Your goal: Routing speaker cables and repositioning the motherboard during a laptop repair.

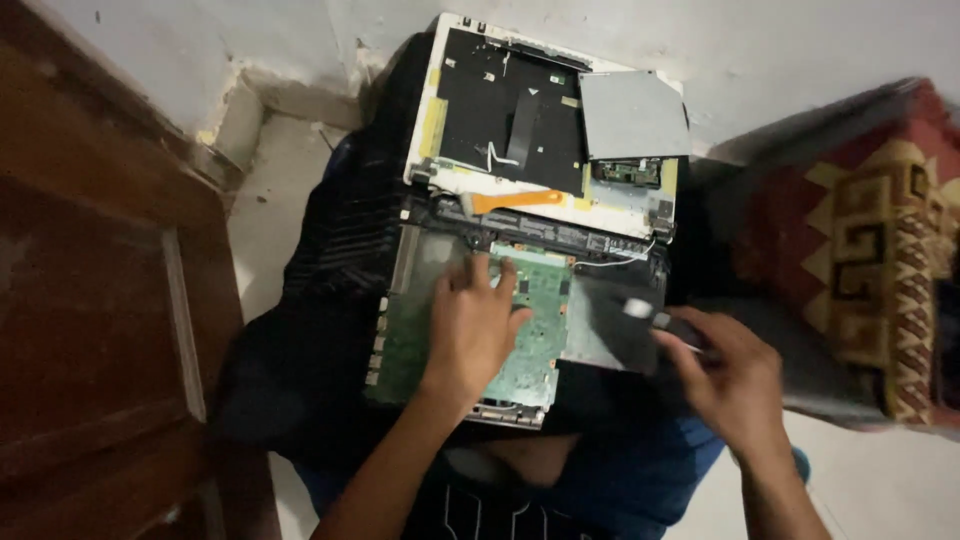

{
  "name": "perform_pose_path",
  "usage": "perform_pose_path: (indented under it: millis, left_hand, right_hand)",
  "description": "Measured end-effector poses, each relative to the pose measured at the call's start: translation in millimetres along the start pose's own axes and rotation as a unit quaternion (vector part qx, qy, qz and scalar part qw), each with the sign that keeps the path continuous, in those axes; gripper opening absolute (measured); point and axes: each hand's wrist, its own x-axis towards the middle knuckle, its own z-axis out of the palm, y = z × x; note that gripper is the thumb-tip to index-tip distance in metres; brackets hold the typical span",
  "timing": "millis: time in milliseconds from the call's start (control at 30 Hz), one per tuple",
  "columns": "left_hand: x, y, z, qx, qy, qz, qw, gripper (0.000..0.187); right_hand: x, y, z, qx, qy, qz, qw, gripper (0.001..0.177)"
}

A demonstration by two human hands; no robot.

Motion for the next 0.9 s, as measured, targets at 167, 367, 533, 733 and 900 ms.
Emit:
perform_pose_path:
  millis: [167, 367, 533, 733, 900]
  left_hand:
    - [-6.7, 0.6, -7.0, -0.135, 0.009, -0.021, 0.991, 0.067]
    - [-6.1, 4.0, -3.3, -0.137, 0.004, -0.036, 0.990, 0.067]
    - [-5.8, 4.2, -2.8, -0.133, -0.019, -0.031, 0.990, 0.066]
    - [-6.2, 2.0, -2.8, -0.138, -0.014, -0.018, 0.990, 0.067]
    - [-5.4, 2.1, -3.2, -0.140, -0.030, -0.022, 0.990, 0.067]
  right_hand:
    - [39.1, -58.5, 14.9, -0.221, -0.029, -0.087, 0.971, 0.027]
    - [62.1, -78.7, 31.3, -0.250, -0.017, -0.178, 0.951, 0.022]
    - [63.0, -81.8, 32.6, -0.259, -0.016, -0.184, 0.948, 0.021]
    - [63.6, -73.1, 34.7, -0.275, -0.022, -0.204, 0.939, 0.020]
    - [71.5, -68.7, 38.9, -0.281, -0.039, -0.282, 0.917, 0.014]
